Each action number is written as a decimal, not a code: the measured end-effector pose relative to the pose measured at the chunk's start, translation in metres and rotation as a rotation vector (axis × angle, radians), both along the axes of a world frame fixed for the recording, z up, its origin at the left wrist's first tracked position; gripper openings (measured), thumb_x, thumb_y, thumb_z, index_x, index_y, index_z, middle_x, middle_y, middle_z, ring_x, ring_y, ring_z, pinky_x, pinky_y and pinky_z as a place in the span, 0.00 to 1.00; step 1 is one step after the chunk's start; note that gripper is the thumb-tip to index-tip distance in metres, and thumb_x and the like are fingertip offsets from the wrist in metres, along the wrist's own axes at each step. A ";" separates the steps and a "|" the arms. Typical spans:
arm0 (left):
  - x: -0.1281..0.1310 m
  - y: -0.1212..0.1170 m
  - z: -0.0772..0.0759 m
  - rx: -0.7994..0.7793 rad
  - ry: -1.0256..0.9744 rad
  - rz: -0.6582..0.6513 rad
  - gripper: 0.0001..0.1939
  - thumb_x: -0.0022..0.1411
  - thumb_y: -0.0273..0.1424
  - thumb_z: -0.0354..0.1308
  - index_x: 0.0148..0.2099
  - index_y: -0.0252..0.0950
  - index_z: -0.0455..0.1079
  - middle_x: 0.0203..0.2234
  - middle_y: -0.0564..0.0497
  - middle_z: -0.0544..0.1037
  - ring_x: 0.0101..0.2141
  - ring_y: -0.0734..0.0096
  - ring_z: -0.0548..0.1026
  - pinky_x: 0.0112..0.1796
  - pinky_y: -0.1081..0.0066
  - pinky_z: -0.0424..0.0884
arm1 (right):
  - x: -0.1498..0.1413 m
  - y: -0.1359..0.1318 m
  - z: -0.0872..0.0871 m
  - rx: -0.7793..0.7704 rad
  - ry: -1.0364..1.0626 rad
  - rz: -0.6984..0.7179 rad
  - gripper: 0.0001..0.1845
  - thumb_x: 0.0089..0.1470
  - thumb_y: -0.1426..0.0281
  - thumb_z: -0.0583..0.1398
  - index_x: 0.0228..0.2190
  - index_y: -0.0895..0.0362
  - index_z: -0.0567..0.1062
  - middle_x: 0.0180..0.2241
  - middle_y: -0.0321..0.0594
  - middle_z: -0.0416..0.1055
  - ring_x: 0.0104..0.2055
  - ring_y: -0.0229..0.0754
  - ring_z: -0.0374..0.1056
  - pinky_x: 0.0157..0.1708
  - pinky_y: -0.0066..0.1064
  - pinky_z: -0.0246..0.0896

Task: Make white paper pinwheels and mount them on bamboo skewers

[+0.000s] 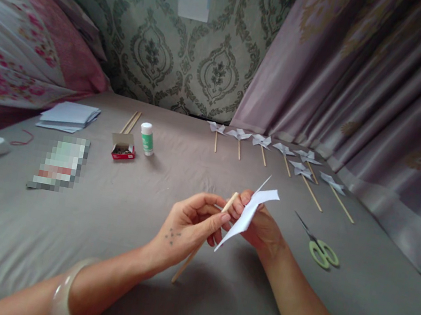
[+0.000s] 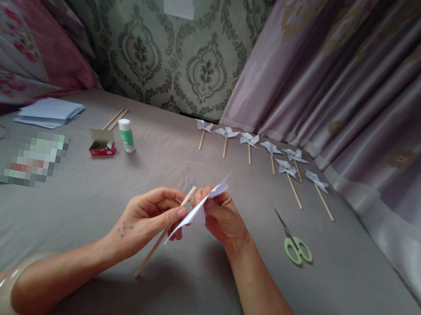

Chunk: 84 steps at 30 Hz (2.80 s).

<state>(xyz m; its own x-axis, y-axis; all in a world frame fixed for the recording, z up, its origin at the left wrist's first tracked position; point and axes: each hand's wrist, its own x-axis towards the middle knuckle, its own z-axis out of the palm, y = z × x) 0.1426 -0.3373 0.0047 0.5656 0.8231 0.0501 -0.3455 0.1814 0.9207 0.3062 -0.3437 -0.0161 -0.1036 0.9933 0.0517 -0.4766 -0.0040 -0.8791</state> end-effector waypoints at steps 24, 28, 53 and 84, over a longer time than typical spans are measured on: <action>0.001 -0.003 -0.004 0.043 -0.074 -0.063 0.16 0.54 0.37 0.64 0.39 0.31 0.68 0.25 0.51 0.76 0.20 0.78 0.73 0.22 0.78 0.70 | -0.005 -0.002 0.004 0.147 0.101 0.136 0.05 0.45 0.69 0.68 0.24 0.51 0.76 0.21 0.29 0.65 0.21 0.30 0.61 0.19 0.20 0.58; 0.000 -0.003 -0.003 0.041 -0.072 -0.061 0.17 0.53 0.37 0.64 0.40 0.31 0.68 0.25 0.52 0.76 0.20 0.78 0.73 0.22 0.78 0.70 | -0.005 -0.002 0.003 0.137 0.098 0.136 0.04 0.45 0.69 0.67 0.25 0.50 0.77 0.22 0.29 0.66 0.20 0.30 0.61 0.18 0.20 0.58; 0.000 -0.003 -0.004 0.029 -0.044 -0.019 0.17 0.50 0.38 0.66 0.38 0.32 0.71 0.24 0.50 0.77 0.20 0.77 0.72 0.23 0.75 0.70 | -0.004 -0.004 0.005 0.049 0.019 0.007 0.11 0.39 0.62 0.70 0.23 0.52 0.75 0.21 0.28 0.64 0.18 0.31 0.60 0.15 0.23 0.56; -0.001 -0.004 -0.007 0.035 -0.070 -0.028 0.18 0.52 0.40 0.64 0.40 0.32 0.71 0.25 0.49 0.77 0.21 0.77 0.72 0.23 0.76 0.70 | -0.008 -0.006 0.009 0.086 -0.023 0.020 0.10 0.44 0.64 0.67 0.22 0.53 0.72 0.20 0.29 0.61 0.18 0.31 0.58 0.16 0.24 0.56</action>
